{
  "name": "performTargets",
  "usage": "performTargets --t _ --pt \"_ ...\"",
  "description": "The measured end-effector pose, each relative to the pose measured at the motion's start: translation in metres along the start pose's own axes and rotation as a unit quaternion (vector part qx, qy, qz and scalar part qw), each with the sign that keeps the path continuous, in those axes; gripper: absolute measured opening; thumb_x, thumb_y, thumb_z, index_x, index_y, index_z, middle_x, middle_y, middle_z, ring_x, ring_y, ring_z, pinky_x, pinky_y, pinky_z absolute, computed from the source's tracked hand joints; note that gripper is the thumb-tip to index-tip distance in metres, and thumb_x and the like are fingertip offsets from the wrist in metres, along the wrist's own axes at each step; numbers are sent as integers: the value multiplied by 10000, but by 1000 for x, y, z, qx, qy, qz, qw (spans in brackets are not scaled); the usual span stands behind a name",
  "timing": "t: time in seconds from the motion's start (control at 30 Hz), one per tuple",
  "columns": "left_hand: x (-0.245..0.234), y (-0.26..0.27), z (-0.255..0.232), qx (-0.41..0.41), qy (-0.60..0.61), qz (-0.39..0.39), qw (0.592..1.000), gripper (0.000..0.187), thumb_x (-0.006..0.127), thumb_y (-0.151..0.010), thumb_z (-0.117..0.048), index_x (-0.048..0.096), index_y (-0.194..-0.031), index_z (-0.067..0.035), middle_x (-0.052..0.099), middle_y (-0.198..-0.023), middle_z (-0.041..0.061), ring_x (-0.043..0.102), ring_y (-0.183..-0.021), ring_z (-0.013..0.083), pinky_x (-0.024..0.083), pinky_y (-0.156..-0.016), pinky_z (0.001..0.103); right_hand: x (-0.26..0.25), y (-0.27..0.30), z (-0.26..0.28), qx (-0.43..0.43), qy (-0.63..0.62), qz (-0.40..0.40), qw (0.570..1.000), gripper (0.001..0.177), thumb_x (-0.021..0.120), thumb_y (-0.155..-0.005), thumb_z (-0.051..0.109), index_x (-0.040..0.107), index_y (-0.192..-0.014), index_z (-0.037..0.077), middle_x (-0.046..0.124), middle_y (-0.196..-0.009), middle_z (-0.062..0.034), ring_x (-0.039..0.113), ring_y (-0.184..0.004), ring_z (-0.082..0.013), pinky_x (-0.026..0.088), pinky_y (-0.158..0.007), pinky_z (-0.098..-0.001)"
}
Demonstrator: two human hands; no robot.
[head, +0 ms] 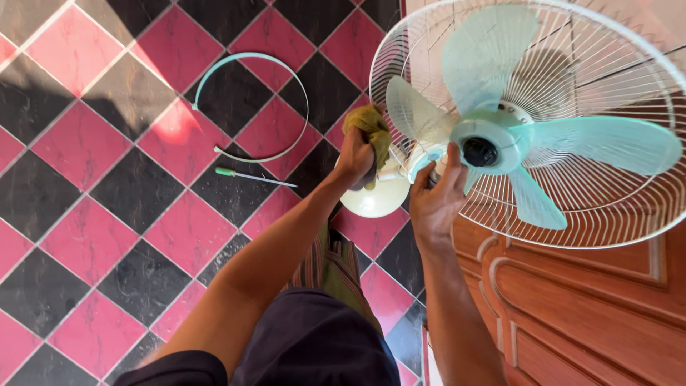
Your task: The person wipes the blades and central hub of a standing fan with a yellow cloth. They rotate the fan head to reach different blades and continue wiping until the entire fan head is cleaned.
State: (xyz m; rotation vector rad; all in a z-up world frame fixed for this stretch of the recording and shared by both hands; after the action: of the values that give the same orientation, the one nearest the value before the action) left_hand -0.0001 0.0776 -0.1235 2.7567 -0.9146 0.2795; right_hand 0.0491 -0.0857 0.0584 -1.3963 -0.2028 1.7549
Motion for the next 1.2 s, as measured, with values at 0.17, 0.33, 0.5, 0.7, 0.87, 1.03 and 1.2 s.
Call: performTargets --t 0.17,0.33,0.5,0.7,0.87,1.03,1.2 --pt "-7 -4 -4 107 -61 -26 992 317 520 -859 -3 648 -1145 43 721 -1044 161 675 -999 247 530 -905 366 20 0 0 13 -17 -10 1000 563 646 -980 -75 423 -1488 23 609 -1079 -244 715 -896 -434 599 -682 -450" --pt "-3 -5 7 65 34 -3 997 359 511 -918 -19 607 -1260 36 692 -1187 157 642 -1096 235 503 -983 351 42 -3 4 -9 -30 0 1000 567 645 -986 -87 423 -1496 18 607 -1091 -231 721 -896 -407 601 -674 -425" --pt "5 0 1 21 166 43 985 442 510 -940 -31 535 -1380 9 646 -1245 119 614 -1106 201 511 -959 334 63 -5 11 -11 -32 0 999 536 668 -999 -84 447 -1473 33 602 -1074 -210 721 -905 -377 584 -692 -432" --pt "4 -7 23 67 109 20 992 365 469 -984 -59 589 -1312 45 681 -1246 145 643 -1159 219 515 -1033 337 74 -1 15 -42 -42 -6 998 571 645 -991 -113 419 -1503 1 601 -1099 -210 721 -955 -374 609 -750 -417" --pt "3 -7 45 42 87 14 995 364 495 -951 -48 579 -1292 49 668 -1222 158 624 -1124 222 499 -997 336 66 20 2 -20 -38 -20 999 531 654 -997 -112 429 -1470 -28 615 -1128 -237 711 -967 -388 595 -781 -433" --pt "9 -2 48 45 69 32 996 265 533 -977 -50 587 -1216 49 671 -1091 174 644 -976 217 542 -845 340 38 38 -8 -28 6 -70 997 512 672 -1021 -83 416 -1463 -44 608 -1223 -268 699 -1069 -412 599 -888 -435" --pt "20 14 53 -39 228 44 972 220 473 -990 -71 561 -1176 7 641 -921 139 630 -730 214 518 -585 348 7 46 -23 0 9 -106 994 518 653 -1048 -76 379 -1487 -88 579 -1334 -266 687 -1149 -390 582 -937 -431"
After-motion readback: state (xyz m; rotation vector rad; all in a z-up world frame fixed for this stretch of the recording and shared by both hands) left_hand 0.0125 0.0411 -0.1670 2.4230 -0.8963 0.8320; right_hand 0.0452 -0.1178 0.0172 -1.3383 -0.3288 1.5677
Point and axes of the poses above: each hand's wrist, its own y-axis away from the middle knuckle, its own x-axis out of the palm, z = x × y, the point moved 8 cm from there along -y, towards the middle knuckle
